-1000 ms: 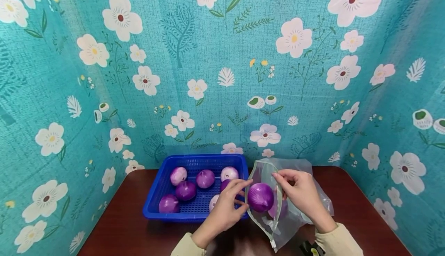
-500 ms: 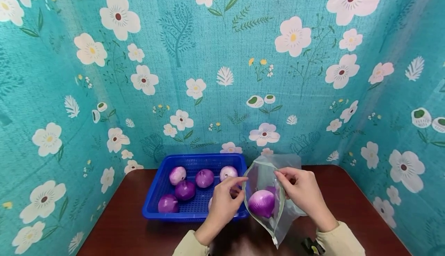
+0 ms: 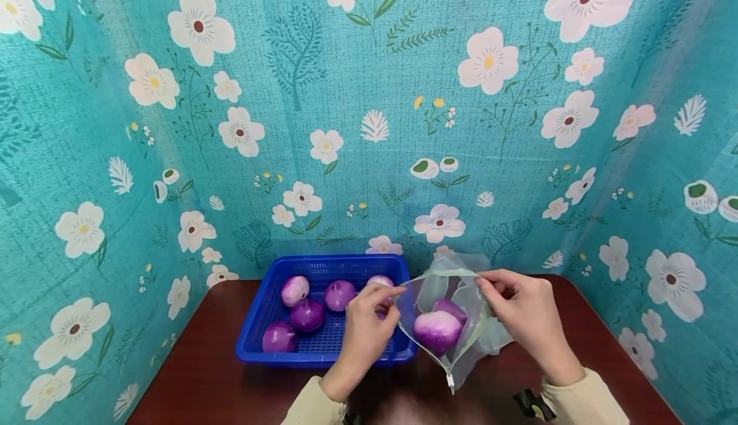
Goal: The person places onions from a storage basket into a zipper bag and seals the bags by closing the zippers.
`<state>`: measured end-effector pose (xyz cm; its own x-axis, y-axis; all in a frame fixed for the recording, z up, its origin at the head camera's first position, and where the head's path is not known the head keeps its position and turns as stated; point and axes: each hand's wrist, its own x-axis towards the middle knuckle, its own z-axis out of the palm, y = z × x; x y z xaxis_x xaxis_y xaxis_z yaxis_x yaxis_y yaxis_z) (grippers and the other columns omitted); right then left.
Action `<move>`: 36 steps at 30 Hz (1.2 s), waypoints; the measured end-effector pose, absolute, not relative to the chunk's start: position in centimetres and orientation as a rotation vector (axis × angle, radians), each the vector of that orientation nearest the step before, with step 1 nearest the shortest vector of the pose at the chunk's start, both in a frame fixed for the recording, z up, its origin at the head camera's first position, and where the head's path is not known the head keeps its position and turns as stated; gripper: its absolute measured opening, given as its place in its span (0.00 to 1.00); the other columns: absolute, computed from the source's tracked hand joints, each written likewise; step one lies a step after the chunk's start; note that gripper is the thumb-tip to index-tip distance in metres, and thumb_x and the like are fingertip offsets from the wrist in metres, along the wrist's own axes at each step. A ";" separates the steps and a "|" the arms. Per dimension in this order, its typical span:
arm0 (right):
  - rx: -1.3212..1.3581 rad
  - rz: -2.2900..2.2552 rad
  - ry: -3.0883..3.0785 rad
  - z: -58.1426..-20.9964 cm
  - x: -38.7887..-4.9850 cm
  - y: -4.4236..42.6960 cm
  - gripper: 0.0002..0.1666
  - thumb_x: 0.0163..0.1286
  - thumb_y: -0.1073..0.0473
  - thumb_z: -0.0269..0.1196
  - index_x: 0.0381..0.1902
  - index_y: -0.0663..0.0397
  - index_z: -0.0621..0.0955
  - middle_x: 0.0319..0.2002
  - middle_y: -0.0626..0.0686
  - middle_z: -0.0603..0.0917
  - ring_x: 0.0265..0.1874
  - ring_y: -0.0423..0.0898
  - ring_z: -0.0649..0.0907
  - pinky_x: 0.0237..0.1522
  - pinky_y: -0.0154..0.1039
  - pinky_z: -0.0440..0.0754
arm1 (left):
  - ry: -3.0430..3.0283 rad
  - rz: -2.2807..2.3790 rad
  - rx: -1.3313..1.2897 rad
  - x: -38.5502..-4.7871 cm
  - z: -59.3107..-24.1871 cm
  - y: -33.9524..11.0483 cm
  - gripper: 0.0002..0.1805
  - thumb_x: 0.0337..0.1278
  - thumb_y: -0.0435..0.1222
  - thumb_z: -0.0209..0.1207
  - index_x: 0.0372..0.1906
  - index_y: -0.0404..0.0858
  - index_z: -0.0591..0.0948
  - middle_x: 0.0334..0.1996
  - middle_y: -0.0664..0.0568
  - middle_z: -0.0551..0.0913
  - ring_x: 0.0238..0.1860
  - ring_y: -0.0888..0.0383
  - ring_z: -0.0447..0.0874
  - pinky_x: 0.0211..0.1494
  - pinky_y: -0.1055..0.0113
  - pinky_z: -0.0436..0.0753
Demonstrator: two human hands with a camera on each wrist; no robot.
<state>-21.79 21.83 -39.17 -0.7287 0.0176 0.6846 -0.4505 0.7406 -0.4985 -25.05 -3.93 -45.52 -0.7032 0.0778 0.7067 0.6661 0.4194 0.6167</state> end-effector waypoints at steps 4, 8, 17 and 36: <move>0.314 0.847 -2.189 -38.7 -21.7 22.0 0.08 0.59 0.69 0.76 0.35 0.52 0.91 0.16 0.40 0.79 0.13 0.31 0.72 0.17 0.24 0.69 | -2.051 -1.241 -0.650 -25.0 -45.1 -3.9 0.22 0.46 0.20 0.62 0.42 0.45 0.92 0.34 0.55 0.83 0.30 0.69 0.81 0.35 0.79 0.84; 0.314 0.858 -2.140 -38.1 -21.5 22.1 0.09 0.57 0.70 0.76 0.35 0.53 0.91 0.17 0.41 0.80 0.14 0.30 0.72 0.18 0.23 0.70 | -1.982 -1.181 -0.710 -24.8 -44.4 -3.9 0.22 0.45 0.18 0.62 0.43 0.42 0.92 0.35 0.55 0.83 0.30 0.66 0.80 0.32 0.80 0.81; 0.309 0.902 -2.092 -36.9 -20.9 22.1 0.09 0.57 0.70 0.75 0.35 0.54 0.92 0.16 0.42 0.80 0.13 0.30 0.72 0.16 0.25 0.68 | -1.954 -1.128 -0.741 -24.4 -43.3 -4.0 0.21 0.48 0.20 0.63 0.45 0.40 0.92 0.37 0.55 0.85 0.31 0.65 0.80 0.29 0.76 0.80; 0.381 0.912 -2.029 -36.3 -20.6 21.7 0.11 0.57 0.71 0.76 0.37 0.54 0.92 0.17 0.40 0.82 0.13 0.29 0.75 0.18 0.24 0.72 | -1.991 -1.193 -0.748 -24.7 -43.4 -4.3 0.21 0.54 0.21 0.64 0.50 0.41 0.91 0.42 0.55 0.86 0.34 0.64 0.82 0.35 0.79 0.82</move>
<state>-20.56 21.75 -36.25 -0.5868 0.0652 0.8071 -0.5604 0.6868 -0.4629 -24.68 -4.35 -43.41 -0.5972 0.1254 0.7923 0.7576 0.4125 0.5058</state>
